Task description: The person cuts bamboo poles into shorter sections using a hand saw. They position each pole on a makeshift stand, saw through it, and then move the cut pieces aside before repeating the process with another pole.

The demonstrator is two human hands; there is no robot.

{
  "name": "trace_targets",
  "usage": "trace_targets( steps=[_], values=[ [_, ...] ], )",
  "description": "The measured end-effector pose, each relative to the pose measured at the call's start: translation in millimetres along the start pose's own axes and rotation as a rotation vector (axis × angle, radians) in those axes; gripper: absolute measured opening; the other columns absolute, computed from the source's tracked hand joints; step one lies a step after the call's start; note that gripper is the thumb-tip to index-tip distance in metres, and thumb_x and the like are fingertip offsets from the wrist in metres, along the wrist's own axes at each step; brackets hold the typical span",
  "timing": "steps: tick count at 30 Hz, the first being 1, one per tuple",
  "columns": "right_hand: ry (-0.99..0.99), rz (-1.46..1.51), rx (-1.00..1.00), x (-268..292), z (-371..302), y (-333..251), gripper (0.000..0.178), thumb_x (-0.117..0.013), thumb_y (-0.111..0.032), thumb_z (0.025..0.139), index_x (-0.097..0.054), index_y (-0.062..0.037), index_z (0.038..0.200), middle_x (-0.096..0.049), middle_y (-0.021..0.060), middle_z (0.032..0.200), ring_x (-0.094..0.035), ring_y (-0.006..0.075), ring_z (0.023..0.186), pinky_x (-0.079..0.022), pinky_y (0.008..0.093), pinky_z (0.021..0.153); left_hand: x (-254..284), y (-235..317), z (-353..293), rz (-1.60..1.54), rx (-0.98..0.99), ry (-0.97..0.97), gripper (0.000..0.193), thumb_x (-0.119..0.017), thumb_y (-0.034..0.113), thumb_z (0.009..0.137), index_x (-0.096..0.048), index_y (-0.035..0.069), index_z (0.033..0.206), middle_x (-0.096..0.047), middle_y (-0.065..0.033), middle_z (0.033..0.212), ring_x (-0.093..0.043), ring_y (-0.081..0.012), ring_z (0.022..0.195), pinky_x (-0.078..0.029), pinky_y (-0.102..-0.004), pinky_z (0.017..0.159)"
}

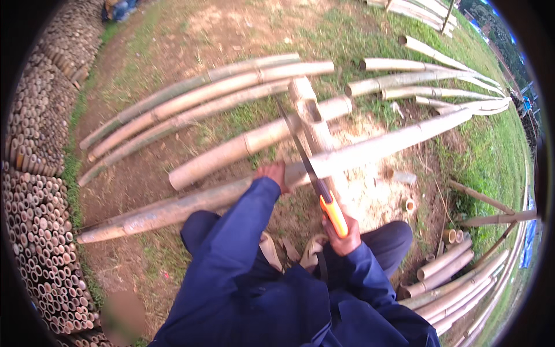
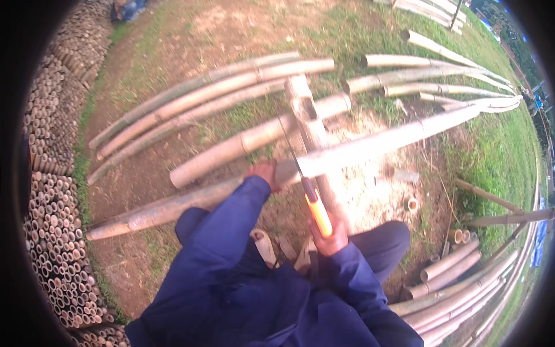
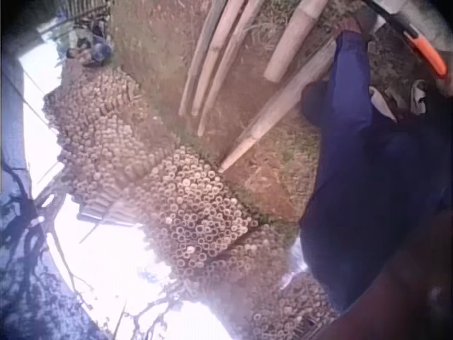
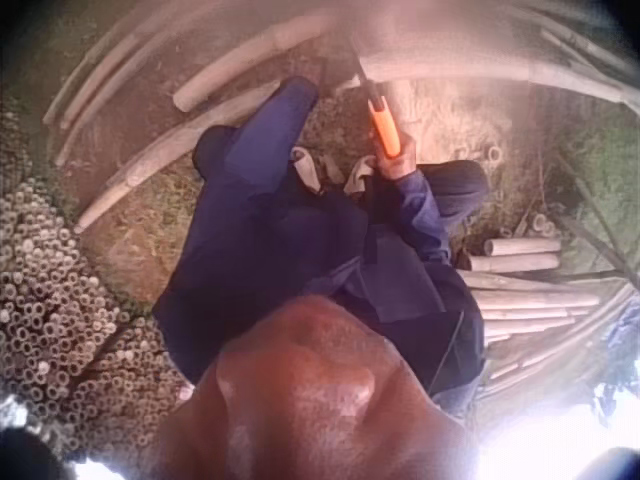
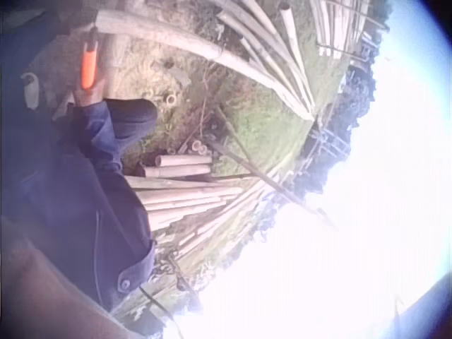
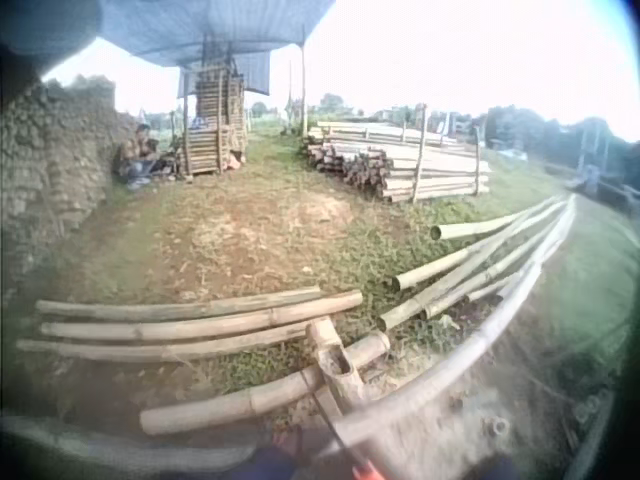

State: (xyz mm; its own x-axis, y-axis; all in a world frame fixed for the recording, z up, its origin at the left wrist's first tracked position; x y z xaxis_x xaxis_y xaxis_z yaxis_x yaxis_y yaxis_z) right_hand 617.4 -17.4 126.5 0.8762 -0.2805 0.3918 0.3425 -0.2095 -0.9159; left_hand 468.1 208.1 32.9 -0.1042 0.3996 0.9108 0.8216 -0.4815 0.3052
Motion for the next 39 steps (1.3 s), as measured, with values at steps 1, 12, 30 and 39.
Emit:
trace_targets(
  steps=[1, 12, 30, 39],
  values=[
    [0.001, 0.136, -0.033, -4, 5, 24, 0.014, -0.073, -0.010, 0.095, -0.070, 0.0027, 0.100, -0.064, 0.0070, 0.072, -0.056, 0.0142, 0.063, -0.048, 0.0336, 0.060, 11, 7, 4, 0.001, 0.031, -0.096, 0.094, -0.095, 0.044, 0.066, -0.053, -0.001, 0.137, -0.068, -0.0253, 0.128, -0.066, -0.0410, 0.120, -0.052, -0.0491, 0.106],
    [0.104, 0.057, 0.095, -11, -2, 6, 0.026, -0.081, -0.016, 0.090, -0.067, 0.0027, 0.101, -0.070, 0.0162, 0.080, -0.071, 0.0227, 0.075, -0.055, 0.0386, 0.068, 14, 12, -3, 0.157, -0.089, 0.224, 0.091, -0.094, 0.056, 0.059, -0.057, 0.002, 0.121, -0.069, -0.0196, 0.116, -0.068, -0.0350, 0.113, -0.043, -0.0462, 0.110],
    [0.042, -0.009, -0.051, 38, -90, -19, 0.027, -0.072, -0.008, 0.095, -0.070, 0.0058, 0.118, -0.077, 0.0130, 0.091, -0.076, 0.0175, 0.085, -0.058, 0.0313, 0.075, 8, 11, 13, 0.064, -0.008, 0.044, 0.079, -0.092, 0.042, 0.067, -0.058, -0.002, 0.123, -0.070, -0.0217, 0.121, -0.070, -0.0356, 0.114, -0.056, -0.0445, 0.100],
    [0.068, 0.034, -0.072, 22, -106, -21, 0.025, -0.073, -0.008, 0.094, -0.071, 0.0029, 0.117, -0.074, 0.0128, 0.087, -0.073, 0.0168, 0.078, -0.056, 0.0299, 0.074, 17, 5, 9, 0.056, 0.025, -0.052, 0.081, -0.092, 0.044, 0.070, -0.058, -0.002, 0.127, -0.071, -0.0231, 0.120, -0.071, -0.0368, 0.112, -0.056, -0.0451, 0.099]
  ],
)
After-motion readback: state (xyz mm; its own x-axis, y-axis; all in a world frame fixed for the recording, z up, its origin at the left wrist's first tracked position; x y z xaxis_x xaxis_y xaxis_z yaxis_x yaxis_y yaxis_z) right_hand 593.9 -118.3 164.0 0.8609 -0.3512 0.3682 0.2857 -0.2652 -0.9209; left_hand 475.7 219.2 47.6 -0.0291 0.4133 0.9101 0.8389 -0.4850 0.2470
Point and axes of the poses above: each hand's wrist, its own z-axis towards the middle knuckle, its own x-axis out of the back of the hand, y = z × x, the point moved 6 cm from there along z, towards the middle knuckle
